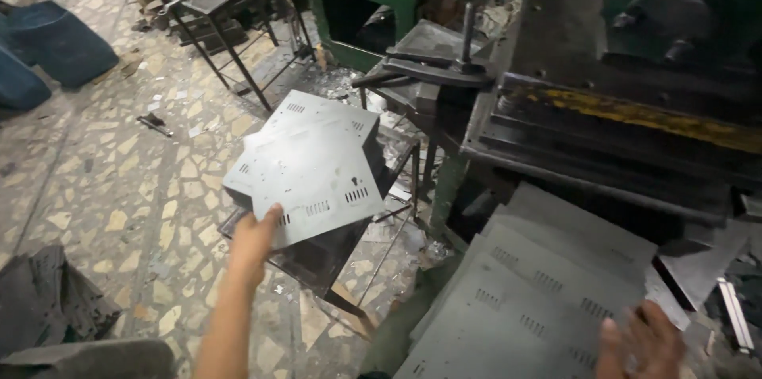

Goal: Placing flat metal sheets into an industrial press to bend them and then stacking the finished parts.

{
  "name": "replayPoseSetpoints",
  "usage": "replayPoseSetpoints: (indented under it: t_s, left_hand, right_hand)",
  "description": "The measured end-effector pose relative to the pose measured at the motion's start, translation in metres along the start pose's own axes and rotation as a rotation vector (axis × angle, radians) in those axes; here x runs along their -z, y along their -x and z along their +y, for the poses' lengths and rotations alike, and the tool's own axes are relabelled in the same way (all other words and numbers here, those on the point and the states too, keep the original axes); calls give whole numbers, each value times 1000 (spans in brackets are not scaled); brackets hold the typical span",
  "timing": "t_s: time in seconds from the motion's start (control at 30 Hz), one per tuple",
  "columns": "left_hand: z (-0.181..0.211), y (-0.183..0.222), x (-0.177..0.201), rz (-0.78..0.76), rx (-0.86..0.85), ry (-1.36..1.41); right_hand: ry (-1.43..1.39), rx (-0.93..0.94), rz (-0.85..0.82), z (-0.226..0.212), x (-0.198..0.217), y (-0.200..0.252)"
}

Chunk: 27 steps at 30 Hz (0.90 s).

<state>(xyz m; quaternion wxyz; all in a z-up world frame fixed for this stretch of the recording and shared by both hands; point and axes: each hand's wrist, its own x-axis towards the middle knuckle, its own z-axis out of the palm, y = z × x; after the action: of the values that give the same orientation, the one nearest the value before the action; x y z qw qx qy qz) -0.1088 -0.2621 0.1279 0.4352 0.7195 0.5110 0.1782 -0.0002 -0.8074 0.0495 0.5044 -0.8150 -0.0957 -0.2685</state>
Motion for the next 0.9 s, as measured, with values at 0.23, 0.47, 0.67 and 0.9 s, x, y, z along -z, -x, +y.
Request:
replayPoseSetpoints:
  t_s: [0.23, 0.47, 0.67, 0.9]
  left_hand:
    - [17, 28, 21, -210, 134, 597]
    - [45, 47, 26, -269, -1, 699]
    - [117, 112, -3, -423, 257, 536]
    - [58, 109, -49, -719, 86, 910]
  right_hand:
    - [-101, -318, -181, -112, -15, -20]
    - [-267, -558, -335, -120, -21, -15]
    - [-590, -705, -558, -88, -31, 22]
    - [-914, -718, -581, -126, -40, 40]
